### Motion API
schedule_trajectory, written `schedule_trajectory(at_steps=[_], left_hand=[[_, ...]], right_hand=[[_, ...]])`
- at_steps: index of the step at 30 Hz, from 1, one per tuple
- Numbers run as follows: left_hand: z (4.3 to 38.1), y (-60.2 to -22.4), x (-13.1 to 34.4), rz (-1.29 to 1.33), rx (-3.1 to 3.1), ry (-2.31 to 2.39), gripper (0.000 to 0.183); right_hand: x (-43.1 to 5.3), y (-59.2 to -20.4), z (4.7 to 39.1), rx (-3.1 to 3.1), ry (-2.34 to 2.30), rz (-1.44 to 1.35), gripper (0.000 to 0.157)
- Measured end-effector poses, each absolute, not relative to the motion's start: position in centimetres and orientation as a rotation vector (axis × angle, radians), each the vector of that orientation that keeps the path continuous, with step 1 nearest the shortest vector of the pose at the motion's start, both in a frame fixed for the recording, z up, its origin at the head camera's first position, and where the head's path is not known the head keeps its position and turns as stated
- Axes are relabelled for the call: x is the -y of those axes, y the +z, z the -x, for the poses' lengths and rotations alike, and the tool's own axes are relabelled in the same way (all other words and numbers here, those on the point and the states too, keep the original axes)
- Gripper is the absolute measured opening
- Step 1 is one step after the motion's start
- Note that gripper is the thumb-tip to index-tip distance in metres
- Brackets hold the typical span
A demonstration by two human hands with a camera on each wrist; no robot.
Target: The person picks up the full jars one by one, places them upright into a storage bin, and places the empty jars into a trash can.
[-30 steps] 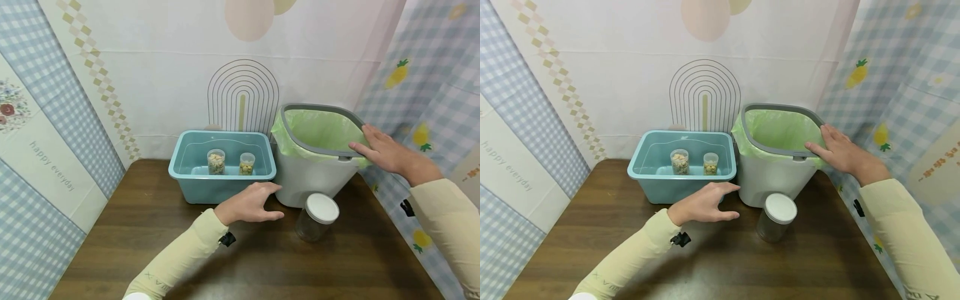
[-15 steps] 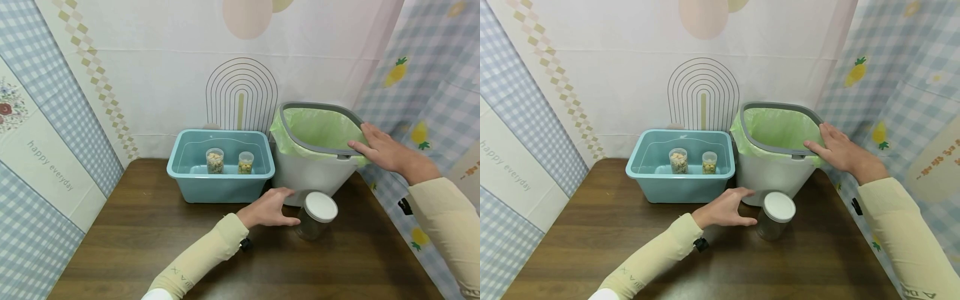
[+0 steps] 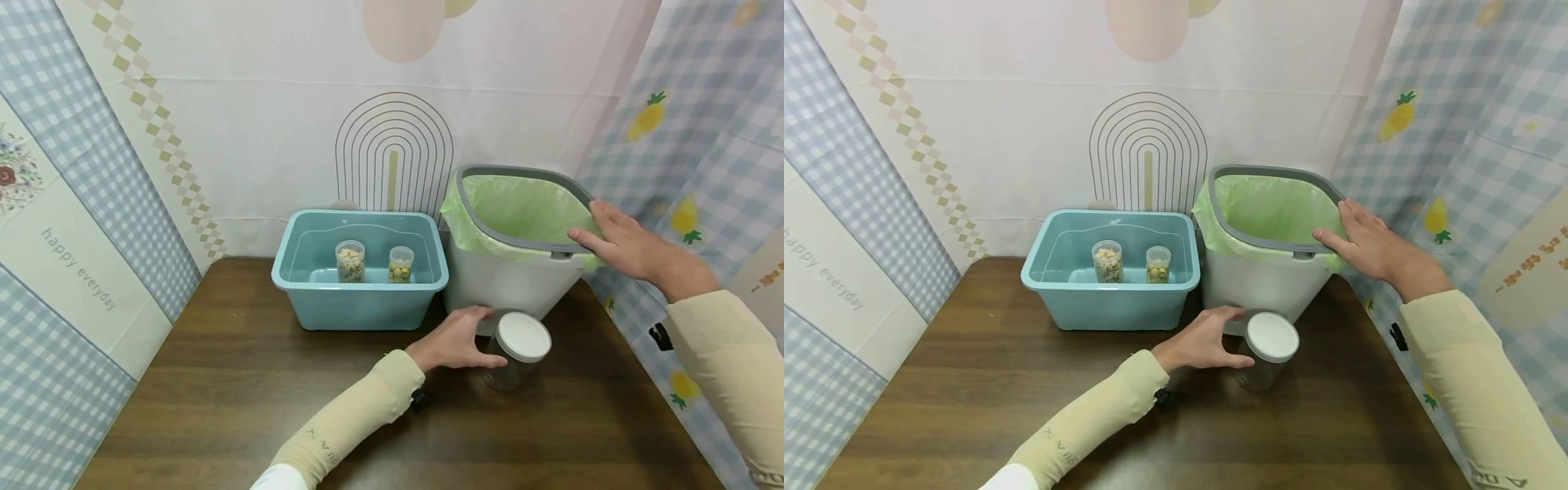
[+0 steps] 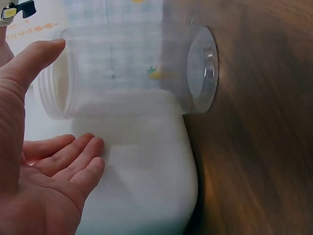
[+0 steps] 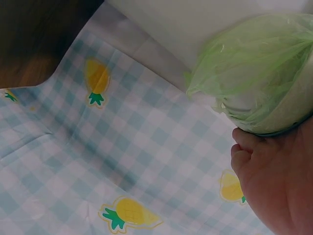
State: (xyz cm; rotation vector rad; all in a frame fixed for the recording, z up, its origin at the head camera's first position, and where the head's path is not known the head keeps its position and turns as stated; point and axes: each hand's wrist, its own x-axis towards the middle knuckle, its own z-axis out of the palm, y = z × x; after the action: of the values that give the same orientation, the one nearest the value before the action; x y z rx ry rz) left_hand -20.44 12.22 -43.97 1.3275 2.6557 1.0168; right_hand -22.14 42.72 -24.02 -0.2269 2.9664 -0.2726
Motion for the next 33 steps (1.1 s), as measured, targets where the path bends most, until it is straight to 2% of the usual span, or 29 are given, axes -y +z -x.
schedule_trajectory(at_steps=[15, 33], left_hand=[[20.4, -45.3, -14.8, -1.377, -2.602, 1.185, 0.084], [20.2, -45.5, -14.6, -1.313, -2.575, 1.243, 0.084]], right_hand=[[-42.4, -24.0, 22.0, -2.976, -0.285, 0.221, 0.096], [-42.8, -24.2, 22.1, -2.98, -0.273, 0.228, 0.095]])
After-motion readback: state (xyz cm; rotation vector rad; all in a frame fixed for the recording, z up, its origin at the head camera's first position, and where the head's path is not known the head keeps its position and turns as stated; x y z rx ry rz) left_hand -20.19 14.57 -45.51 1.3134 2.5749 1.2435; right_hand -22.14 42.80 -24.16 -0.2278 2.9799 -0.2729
